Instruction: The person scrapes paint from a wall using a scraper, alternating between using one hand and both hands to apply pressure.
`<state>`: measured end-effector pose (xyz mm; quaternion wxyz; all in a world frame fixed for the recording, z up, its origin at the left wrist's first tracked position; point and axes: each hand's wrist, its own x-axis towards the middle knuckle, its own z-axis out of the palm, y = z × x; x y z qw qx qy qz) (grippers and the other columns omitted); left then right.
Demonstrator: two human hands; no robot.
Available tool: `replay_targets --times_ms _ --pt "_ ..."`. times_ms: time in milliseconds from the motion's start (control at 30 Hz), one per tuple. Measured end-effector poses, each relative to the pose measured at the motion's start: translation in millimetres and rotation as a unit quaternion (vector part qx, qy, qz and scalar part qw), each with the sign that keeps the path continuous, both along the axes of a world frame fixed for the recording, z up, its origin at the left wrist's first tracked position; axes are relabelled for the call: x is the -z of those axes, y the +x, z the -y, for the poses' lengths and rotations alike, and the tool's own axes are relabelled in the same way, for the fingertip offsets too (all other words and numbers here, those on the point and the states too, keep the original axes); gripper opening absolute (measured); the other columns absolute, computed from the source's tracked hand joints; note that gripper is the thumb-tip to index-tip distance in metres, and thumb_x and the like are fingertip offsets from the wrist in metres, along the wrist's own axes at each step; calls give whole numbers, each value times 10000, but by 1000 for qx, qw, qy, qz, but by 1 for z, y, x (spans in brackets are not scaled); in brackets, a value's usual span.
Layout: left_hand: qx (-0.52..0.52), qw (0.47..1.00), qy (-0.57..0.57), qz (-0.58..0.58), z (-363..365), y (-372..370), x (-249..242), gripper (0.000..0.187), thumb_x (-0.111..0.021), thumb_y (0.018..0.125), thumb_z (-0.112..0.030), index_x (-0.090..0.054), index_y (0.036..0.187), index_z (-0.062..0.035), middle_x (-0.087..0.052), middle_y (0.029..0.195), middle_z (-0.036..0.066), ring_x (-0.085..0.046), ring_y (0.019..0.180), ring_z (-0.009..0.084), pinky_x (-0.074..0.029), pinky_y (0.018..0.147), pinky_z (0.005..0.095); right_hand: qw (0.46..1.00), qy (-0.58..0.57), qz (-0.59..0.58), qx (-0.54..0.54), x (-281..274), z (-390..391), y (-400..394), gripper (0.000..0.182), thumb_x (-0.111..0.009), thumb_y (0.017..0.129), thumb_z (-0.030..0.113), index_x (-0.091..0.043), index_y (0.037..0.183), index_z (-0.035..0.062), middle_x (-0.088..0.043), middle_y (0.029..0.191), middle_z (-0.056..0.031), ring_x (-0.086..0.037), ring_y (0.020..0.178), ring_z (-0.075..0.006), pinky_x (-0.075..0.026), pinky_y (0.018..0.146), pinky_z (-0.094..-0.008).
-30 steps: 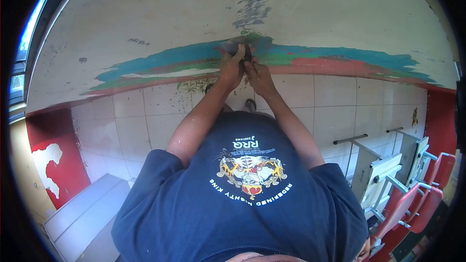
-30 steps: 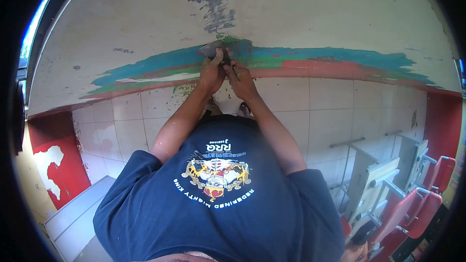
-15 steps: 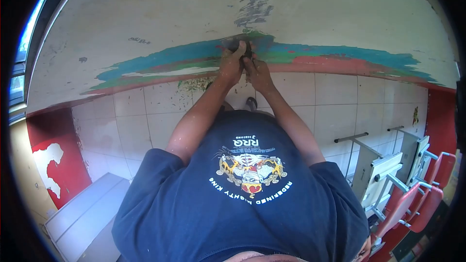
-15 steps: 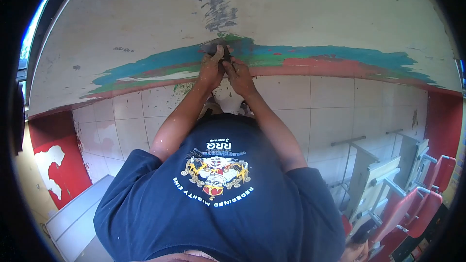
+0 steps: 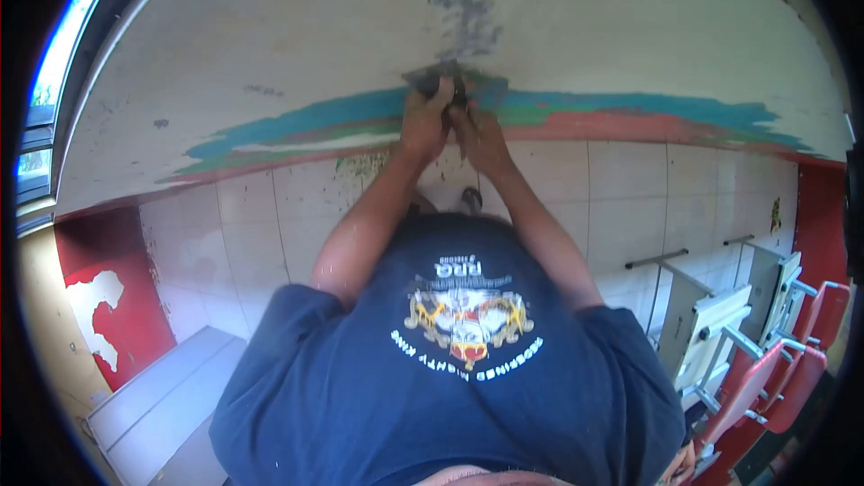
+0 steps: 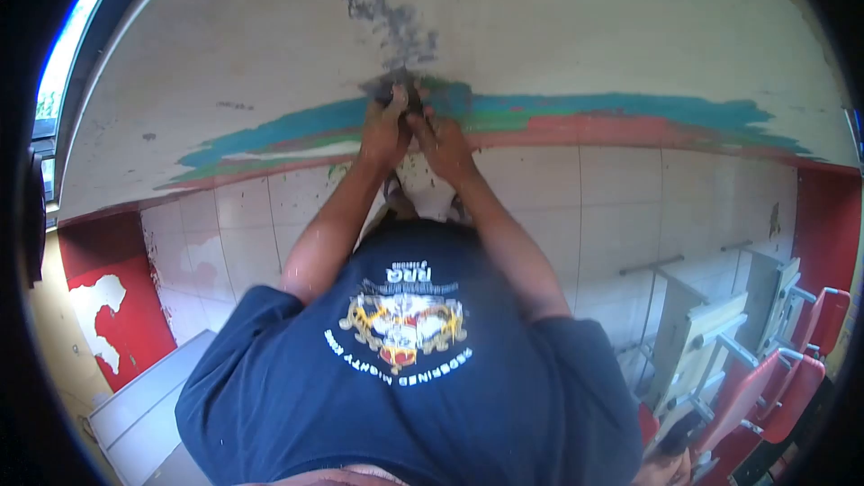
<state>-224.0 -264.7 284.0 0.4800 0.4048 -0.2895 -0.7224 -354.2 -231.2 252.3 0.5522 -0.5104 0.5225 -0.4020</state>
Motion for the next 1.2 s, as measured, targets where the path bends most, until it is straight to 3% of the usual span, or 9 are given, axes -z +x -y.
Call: replay_targets --times_ms 133,200,467,533,600,900,1000,1100,1200 --pt "-55 998 36 -10 -15 -14 2 457 -641 976 -349 -569 1215 34 -648 1091 157 -652 856 242 -568 744 388 992 -116 12 56 12 -5 7 473 -537 1013 451 -604 1052 -16 -548 723 3 -505 586 -77 -406 508 -241" --pt "-42 999 17 -4 -8 -11 -8 411 -642 977 -325 -587 1174 32 -664 1038 138 -652 838 228 -562 731 369 997 -31 51 40 -2 -12 5 426 -547 1023 386 -648 1009 -28 -626 757 -62 -563 654 -134 -452 588 -317" --pt "-21 999 35 3 -12 -12 5 416 -629 986 -331 -585 1185 32 -654 1099 145 -634 925 220 -550 821 369 990 94 106 17 10 -18 2 382 -551 1019 405 -593 994 27 -514 634 25 -471 536 -70 -382 486 -248" --pt "-50 998 27 -17 -16 -13 0 339 -637 983 -271 -616 1144 26 -686 991 140 -653 789 217 -559 695 340 983 118 138 9 10 -21 4 379 -526 1026 418 -559 1040 41 -476 610 44 -428 484 -51 -350 448 -243" --pt "-39 999 18 -12 -6 -15 2 348 -638 982 -275 -616 1145 32 -687 986 142 -654 790 218 -559 695 341 998 38 45 18 21 -14 2 380 -514 1033 411 -557 1060 34 -468 602 42 -431 490 -50 -348 451 -241" --pt "-29 999 27 15 -15 -17 2 420 -634 981 -298 -583 1212 49 -677 1043 155 -663 863 228 -562 724 344 991 49 122 9 19 -8 0 458 -545 1012 446 -582 1135 6 -461 603 50 -436 503 -48 -341 455 -236" --pt "-27 1000 5 10 -4 -13 -30 402 -618 992 -308 -590 1195 38 -658 1065 146 -646 912 231 -548 779 357 996 -64 54 32 13 -10 6 483 -550 1008 453 -553 1196 8 -474 617 49 -432 503 -48 -343 457 -232" --pt "-3 999 10 34 -16 -4 -6 391 -616 994 -318 -598 1166 34 -646 1078 148 -636 912 239 -541 799 373 999 18 36 4 4 4 -2 385 -576 1015 354 -645 1096 -16 -599 766 -21 -511 667 -94 -420 588 -282" --pt "-29 999 -20 35 -1 -16 -2 402 -624 989 -320 -589 1167 38 -650 1066 151 -642 876 243 -548 774 374 989 -12 126 80 -4 -14 10 372 -592 1009 353 -641 1034 -15 -585 711 11 -493 614 -87 -406 555 -276"
